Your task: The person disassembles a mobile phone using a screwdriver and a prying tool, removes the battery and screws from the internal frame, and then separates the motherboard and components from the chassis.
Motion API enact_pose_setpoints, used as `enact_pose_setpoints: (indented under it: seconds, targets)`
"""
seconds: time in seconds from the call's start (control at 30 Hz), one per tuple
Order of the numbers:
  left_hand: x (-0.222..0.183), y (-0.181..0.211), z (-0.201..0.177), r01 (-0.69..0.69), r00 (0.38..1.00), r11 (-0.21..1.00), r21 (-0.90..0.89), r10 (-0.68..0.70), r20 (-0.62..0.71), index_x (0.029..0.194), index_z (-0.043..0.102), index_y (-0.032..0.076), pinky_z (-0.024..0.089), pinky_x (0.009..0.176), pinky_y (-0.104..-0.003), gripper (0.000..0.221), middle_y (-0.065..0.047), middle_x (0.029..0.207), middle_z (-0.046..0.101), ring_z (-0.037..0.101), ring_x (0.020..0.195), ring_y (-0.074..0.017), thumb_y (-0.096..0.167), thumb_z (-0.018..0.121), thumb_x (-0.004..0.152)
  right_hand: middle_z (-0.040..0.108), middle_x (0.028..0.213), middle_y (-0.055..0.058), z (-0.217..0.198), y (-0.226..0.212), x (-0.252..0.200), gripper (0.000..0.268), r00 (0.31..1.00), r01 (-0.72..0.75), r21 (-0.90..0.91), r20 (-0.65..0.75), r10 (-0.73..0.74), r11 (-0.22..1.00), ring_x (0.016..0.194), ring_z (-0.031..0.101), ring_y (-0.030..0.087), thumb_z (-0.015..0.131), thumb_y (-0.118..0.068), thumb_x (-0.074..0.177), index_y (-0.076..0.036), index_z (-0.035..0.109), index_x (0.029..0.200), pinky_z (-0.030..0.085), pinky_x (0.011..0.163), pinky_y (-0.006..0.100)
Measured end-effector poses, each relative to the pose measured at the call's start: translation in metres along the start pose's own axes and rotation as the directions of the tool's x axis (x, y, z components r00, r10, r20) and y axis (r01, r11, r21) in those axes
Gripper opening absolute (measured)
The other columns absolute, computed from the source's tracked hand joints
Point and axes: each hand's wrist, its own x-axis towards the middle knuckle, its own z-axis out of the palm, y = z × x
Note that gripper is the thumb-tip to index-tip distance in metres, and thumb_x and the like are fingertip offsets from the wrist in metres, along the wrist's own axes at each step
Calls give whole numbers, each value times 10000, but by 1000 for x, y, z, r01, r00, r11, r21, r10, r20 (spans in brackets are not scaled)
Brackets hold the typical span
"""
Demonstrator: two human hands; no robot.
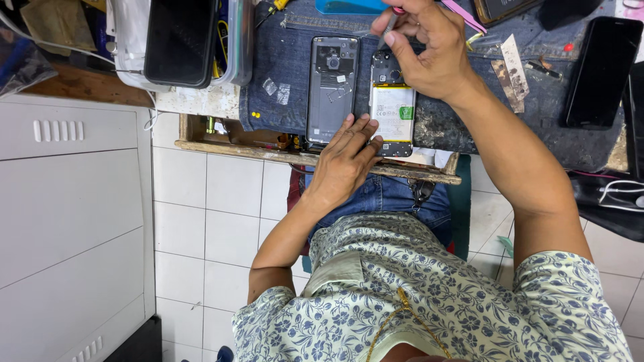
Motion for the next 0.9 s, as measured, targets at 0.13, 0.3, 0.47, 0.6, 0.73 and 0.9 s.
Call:
enact_pose_setpoints:
  seconds: [0.13,0.3,0.47,0.6,0.73,0.9]
  targets:
    - [-2,-2,1,-5,1000,1000,2,5,8,1215,702,-21,367,1243,-502,370,-186,1371,625,536,1389,-348,102,778,875,673,1198,164,-1,-2,4,346,1000,2,-5,15,-2,1000,1146,737,223,611,148,1136,29,489,1437,634,1020,314]
    - [-2,-3,3,-9,1000,1000,3,9,-12,1207,703,-17,370,1237,-500,367,-177,1361,631,542,1380,-354,102,774,867,662,1123,155,4,-13,10,441,997,72,-218,7,-72,973,992,701,229,810,42,1013,-30,574,1379,601,878,302]
    - [-2,-2,2,-14,999,1000,-13,14,-36,1194,701,-19,377,1236,-499,354,-179,1360,631,542,1378,-351,118,774,876,617,1076,125,9,-10,15,435,997,60,-237,-41,-72,970,950,687,218,785,52,1032,-69,580,1396,579,798,294]
    - [-3,-2,4,-15,998,1000,-6,14,-53,1176,694,-23,382,1235,-498,337,-176,1350,632,549,1373,-351,115,768,877,617,1143,143,11,-20,17,445,995,99,-241,13,-98,966,958,672,243,737,46,1045,-62,546,1432,568,828,314]
    - [-7,-9,8,-51,998,998,33,52,-43,1155,700,-11,379,1243,-494,302,-184,1348,624,559,1356,-359,110,716,879,646,1236,167,16,-34,25,439,996,88,-131,31,-85,987,1059,697,263,542,152,1037,-17,510,1441,573,896,346]
    - [-13,-14,26,-25,996,996,87,32,-86,1148,701,23,366,1262,-462,274,-166,1385,607,542,1380,-322,136,666,900,634,1106,164,15,-23,15,380,1000,12,-322,22,-5,947,1007,669,230,734,45,1068,-29,566,1400,554,885,319]
